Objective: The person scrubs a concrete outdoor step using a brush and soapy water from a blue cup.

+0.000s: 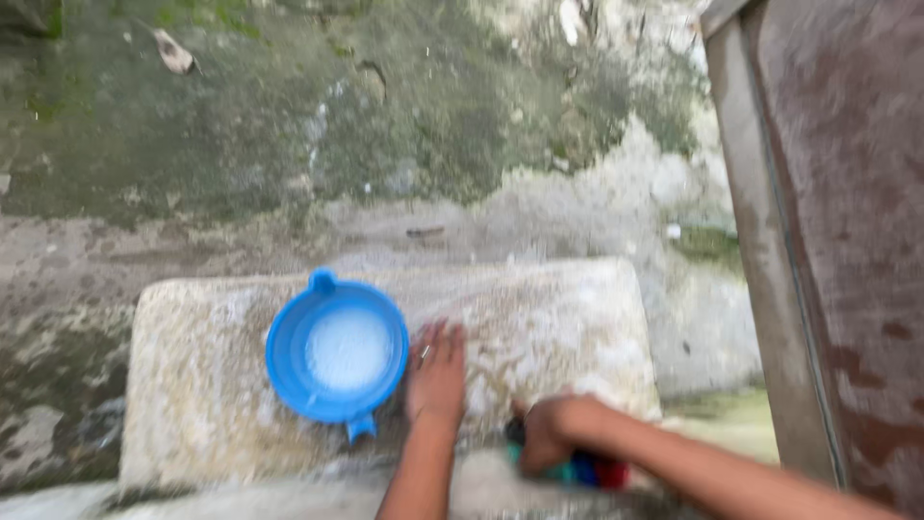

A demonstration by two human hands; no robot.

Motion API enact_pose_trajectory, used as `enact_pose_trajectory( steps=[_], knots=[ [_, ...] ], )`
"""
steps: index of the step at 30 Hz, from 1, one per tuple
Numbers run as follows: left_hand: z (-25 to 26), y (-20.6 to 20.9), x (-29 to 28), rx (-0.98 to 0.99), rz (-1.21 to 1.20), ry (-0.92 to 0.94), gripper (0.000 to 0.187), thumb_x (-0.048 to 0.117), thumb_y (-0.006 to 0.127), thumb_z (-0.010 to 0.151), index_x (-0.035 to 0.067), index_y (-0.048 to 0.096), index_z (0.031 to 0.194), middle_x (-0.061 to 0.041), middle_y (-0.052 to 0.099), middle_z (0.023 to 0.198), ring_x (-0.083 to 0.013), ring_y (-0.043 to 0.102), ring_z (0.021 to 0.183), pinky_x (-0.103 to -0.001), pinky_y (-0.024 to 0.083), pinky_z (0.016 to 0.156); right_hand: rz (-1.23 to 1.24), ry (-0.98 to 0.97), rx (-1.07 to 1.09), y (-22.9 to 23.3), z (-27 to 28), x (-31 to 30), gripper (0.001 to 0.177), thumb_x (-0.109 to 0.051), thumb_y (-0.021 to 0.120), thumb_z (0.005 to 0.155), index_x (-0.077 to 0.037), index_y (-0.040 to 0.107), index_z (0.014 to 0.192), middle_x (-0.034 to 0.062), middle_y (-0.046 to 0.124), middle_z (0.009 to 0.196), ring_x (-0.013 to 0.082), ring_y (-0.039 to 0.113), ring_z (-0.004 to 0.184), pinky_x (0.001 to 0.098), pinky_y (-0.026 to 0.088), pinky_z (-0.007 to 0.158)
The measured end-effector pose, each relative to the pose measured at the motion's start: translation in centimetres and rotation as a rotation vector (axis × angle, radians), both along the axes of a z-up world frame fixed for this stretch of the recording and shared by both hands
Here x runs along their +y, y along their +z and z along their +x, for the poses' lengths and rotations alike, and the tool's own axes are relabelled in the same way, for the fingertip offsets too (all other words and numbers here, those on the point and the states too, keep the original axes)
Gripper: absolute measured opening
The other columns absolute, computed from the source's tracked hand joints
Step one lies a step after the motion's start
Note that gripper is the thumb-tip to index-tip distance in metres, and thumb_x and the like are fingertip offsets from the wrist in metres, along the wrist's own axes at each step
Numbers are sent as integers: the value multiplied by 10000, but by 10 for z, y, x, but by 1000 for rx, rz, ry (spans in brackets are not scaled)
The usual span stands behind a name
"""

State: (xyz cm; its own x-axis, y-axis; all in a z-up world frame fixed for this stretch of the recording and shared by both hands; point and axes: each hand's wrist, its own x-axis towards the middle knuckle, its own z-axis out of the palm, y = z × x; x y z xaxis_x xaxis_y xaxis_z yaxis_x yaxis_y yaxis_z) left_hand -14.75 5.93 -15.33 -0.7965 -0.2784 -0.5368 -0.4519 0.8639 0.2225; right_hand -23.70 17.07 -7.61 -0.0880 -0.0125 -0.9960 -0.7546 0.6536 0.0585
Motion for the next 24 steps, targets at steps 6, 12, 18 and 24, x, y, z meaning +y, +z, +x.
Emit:
enact_pose_trajectory(
  steps=[6,12,18,24],
  knots=[
    [7,-49,-14,-186,-307,-459,795,119,493,1001,-98,12,1596,-213,-40,1717,-388,-64,1566,-550,10,1236,88,-46,84,-12,-26,14,708,-345,599,903,-179,330,1536,202,580,1337,342,600,1042,482,523,929],
    [-6,-76,0,-196,-354,-393,788,120,449,1006,-58,-35,1602,-154,-86,1716,-357,-88,1569,-566,12,1231,151,5,112,-10,-33,21,715,-356,596,906,-157,316,1534,210,591,1318,338,609,999,473,536,899],
    [-2,-52,-4,-176,-368,-377,825,124,466,1000,-45,-68,1607,-178,-113,1709,-348,-77,1565,-522,13,1243,213,-93,144,6,-21,24,725,-368,592,909,-134,303,1531,218,602,1300,333,619,956,465,549,869],
    [-3,-35,-9,-207,-291,-304,858,121,478,999,10,-103,1620,-180,-135,1709,-415,11,1553,-484,34,1244,464,5,326,-6,-86,103,536,-394,584,918,-127,508,1376,177,581,1293,322,571,1045,481,508,952]
  ],
)
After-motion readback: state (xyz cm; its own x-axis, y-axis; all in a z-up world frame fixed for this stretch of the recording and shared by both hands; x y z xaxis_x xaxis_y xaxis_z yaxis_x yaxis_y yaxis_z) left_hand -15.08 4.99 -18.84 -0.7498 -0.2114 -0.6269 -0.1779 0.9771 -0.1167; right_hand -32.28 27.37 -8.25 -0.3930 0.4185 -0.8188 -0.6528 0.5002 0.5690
